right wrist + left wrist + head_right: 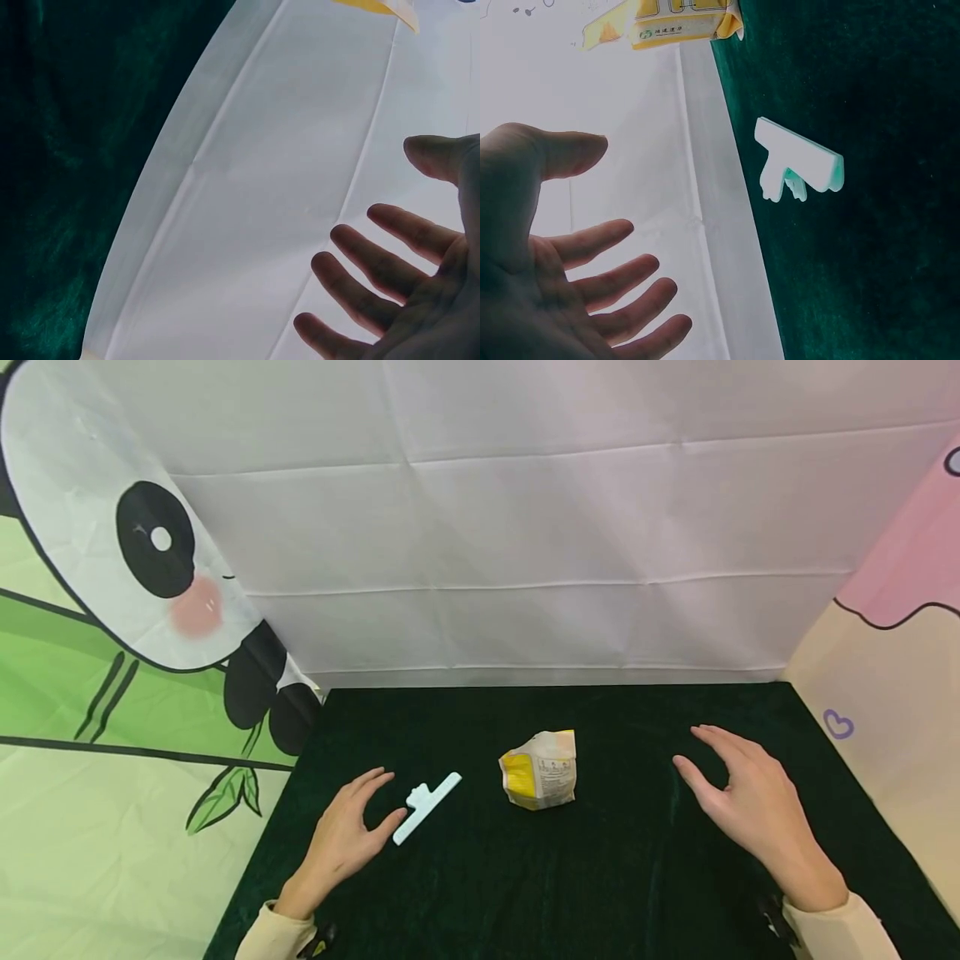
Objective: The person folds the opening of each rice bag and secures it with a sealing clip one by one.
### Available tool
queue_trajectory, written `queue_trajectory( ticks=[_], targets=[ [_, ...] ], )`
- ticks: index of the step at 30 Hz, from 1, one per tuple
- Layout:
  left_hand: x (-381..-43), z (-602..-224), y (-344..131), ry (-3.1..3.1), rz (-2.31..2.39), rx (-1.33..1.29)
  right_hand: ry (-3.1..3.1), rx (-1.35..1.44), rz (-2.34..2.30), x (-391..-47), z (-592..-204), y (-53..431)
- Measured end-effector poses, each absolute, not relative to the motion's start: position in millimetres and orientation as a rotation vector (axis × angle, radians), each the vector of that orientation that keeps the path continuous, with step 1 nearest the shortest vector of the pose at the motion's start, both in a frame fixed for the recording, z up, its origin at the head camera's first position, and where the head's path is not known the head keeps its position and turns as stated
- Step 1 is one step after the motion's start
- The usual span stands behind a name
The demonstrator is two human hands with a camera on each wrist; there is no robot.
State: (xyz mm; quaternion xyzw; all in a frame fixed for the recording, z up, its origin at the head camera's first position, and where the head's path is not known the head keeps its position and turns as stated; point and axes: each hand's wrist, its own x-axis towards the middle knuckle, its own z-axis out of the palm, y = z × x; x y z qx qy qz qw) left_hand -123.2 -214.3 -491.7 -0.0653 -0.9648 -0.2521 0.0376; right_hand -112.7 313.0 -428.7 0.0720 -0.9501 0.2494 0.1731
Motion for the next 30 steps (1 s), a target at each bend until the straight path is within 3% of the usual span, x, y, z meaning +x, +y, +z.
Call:
queue_trajectory(
  ticks=[30],
  targets=[
    [-118.8,-500.6,-211.8,-2.980,-0.845,-0.168,-2.644,0.257,0.773,-115.8,-429.2,294.4]
  ],
)
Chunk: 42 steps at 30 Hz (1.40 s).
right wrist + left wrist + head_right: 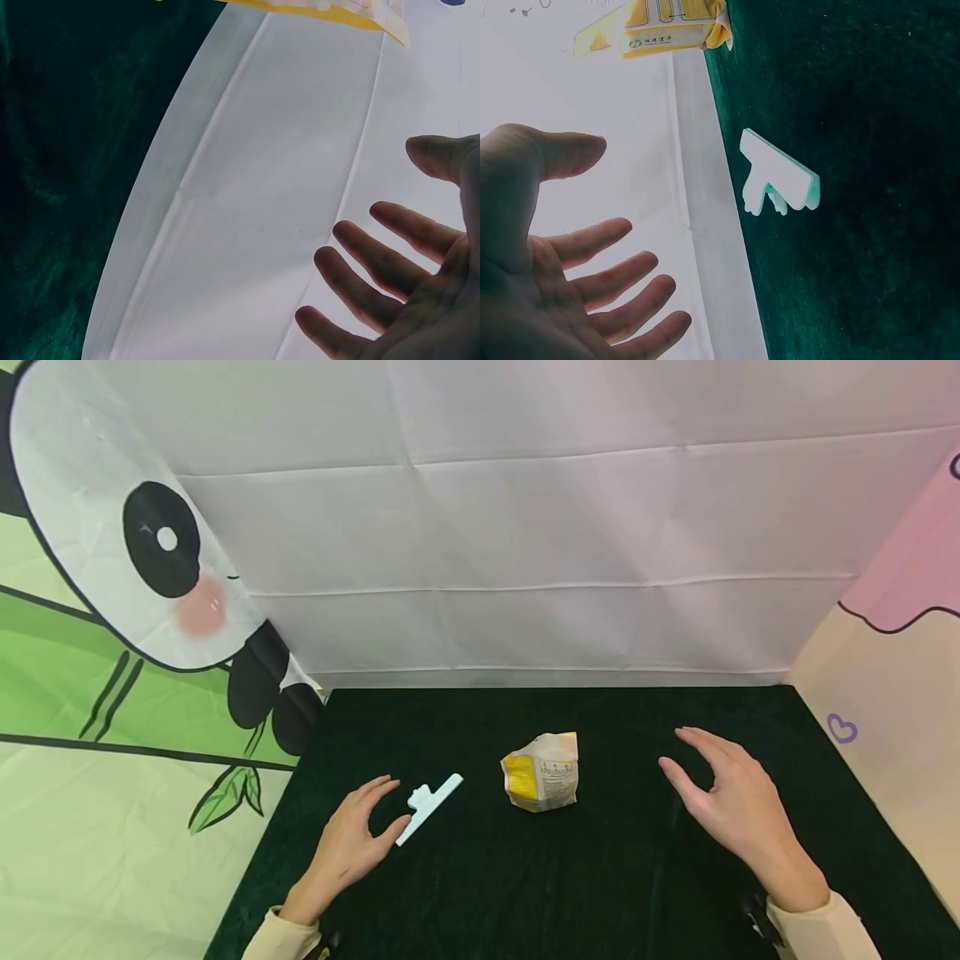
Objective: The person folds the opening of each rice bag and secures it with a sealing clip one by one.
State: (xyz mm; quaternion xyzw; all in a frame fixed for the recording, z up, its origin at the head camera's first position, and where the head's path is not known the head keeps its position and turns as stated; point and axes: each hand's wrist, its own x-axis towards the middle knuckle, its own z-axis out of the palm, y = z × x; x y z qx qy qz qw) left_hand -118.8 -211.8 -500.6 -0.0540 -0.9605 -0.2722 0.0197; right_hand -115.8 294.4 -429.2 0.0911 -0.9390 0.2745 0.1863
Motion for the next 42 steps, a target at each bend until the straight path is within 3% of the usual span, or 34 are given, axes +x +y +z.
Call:
queue_trajectory(
  ticks=[42],
  targets=[
    [-116.5,-508.8,-199.1,-2.937,-0.987,-0.196,-2.618,0.331,0.809,-119.2,-432.7,269.6]
  ],
)
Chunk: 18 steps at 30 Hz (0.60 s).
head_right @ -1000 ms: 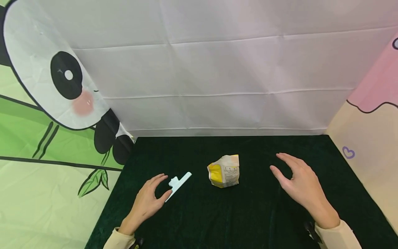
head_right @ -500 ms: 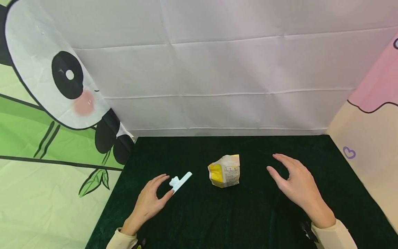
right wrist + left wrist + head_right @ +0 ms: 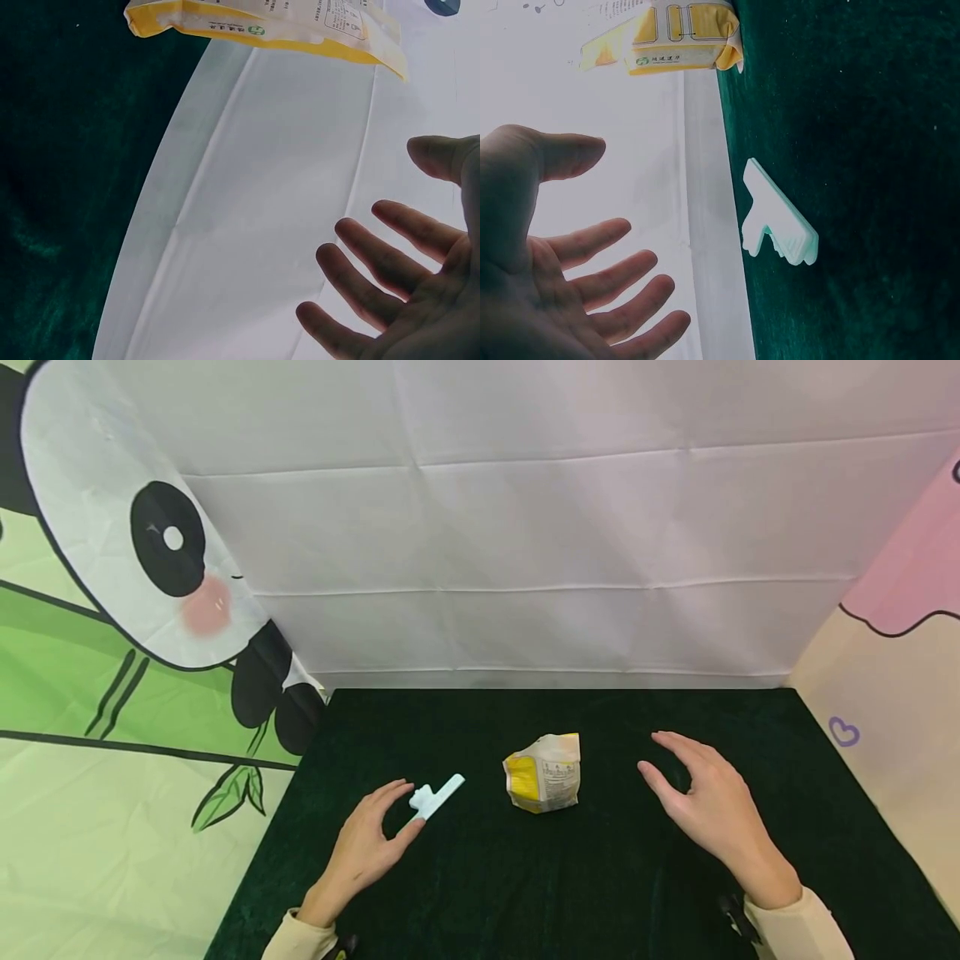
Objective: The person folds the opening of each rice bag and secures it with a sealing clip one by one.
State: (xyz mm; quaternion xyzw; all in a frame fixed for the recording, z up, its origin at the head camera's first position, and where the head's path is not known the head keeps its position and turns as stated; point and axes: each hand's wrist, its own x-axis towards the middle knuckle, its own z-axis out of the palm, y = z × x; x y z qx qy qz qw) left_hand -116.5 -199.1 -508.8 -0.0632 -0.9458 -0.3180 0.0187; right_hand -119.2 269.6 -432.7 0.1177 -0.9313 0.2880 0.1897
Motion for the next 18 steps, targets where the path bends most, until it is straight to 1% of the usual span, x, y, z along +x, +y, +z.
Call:
queue_trajectory(
  ticks=[18],
  targets=[
    [-121.3,-510.3,-188.5,-2.924,-1.059,-0.206,-2.604,0.334,0.837,-122.2,-437.0,262.9]
  ],
)
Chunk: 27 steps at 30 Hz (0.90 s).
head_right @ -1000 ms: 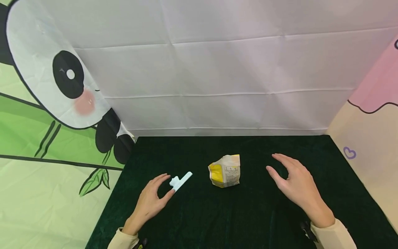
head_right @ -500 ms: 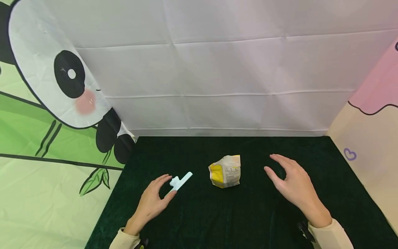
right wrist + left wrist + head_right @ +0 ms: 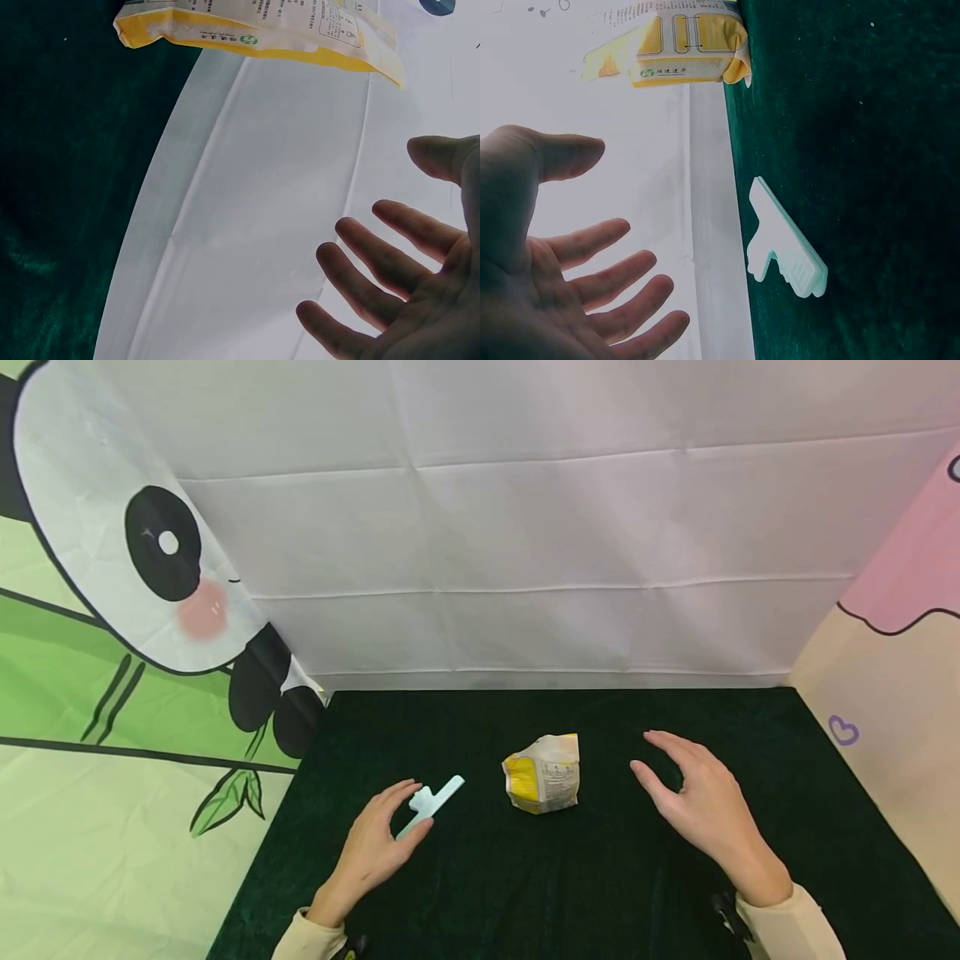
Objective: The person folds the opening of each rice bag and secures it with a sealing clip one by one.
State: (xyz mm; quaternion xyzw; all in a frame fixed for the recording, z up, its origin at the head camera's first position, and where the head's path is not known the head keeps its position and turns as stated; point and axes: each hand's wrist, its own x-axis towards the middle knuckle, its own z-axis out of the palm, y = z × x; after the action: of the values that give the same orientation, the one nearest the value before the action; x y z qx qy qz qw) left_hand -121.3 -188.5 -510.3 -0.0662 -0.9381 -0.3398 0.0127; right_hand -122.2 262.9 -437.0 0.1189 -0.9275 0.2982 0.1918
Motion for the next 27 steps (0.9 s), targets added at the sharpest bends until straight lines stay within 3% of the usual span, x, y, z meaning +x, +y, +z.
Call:
queue_trajectory(
  ticks=[27],
  targets=[
    [-124.6,-510.3,-177.0,-2.897,-1.120,-0.231,-2.577,0.364,0.862,-125.3,-435.5,252.5]
  ],
)
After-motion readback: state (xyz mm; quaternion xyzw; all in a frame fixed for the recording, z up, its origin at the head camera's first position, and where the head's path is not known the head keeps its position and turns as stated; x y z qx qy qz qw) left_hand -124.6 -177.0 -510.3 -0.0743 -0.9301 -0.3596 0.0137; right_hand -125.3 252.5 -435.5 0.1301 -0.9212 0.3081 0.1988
